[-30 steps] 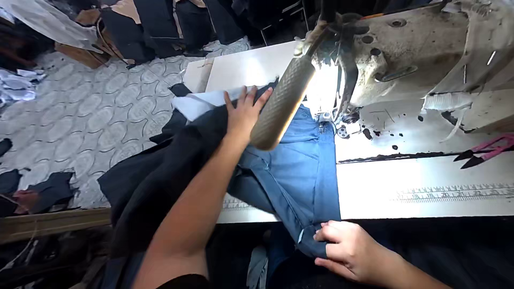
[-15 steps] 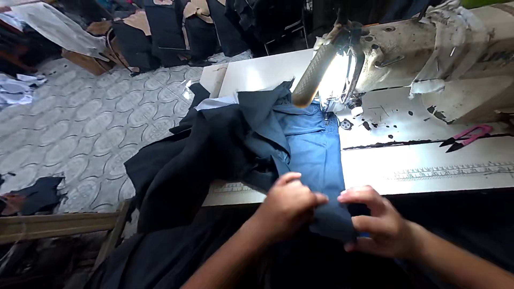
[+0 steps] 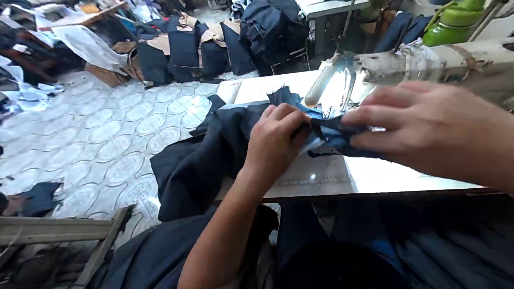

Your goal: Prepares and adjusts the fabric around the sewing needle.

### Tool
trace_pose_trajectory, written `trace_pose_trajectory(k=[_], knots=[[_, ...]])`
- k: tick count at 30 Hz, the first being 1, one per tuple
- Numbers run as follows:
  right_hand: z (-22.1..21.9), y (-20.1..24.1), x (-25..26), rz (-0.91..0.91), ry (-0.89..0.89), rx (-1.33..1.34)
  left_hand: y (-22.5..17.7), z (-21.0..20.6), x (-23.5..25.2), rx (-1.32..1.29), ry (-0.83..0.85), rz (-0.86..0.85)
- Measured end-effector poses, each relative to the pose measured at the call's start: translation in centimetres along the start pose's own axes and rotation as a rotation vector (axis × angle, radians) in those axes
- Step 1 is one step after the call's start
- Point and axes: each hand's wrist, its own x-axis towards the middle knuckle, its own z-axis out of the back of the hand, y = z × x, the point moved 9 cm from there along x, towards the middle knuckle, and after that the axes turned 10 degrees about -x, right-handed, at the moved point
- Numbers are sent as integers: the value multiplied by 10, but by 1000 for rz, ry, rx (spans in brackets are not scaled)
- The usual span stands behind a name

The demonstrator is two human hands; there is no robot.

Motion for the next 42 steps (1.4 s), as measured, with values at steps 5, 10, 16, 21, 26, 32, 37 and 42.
trace_pose_trajectory(k=[5, 10, 16, 21, 26, 32, 37, 42], knots=[[6, -13, 25, -98, -176, -40, 0, 8, 9, -84, -113, 92], [-6, -16, 44, -141, -339, 23, 3, 1, -2, -281, 62, 76], [-54, -6, 19, -225, -393, 650, 15, 7, -18, -298, -73, -9], [-211, -15, -66, -747, 199, 824, 36, 12, -26, -328, -117, 105], [-202, 3, -78, -626, -274, 546, -20, -54, -50, -621, 605, -174], [-144, 104, -93, -394, -429, 384, 30, -135, -44, -389, 642, 186], [-154, 131, -120, -471, -226, 499, 84, -186, -56, 116, 720, 424], [-157, 97, -113, -255, -124, 907, 76, -181, -62, 91, 763, 443]])
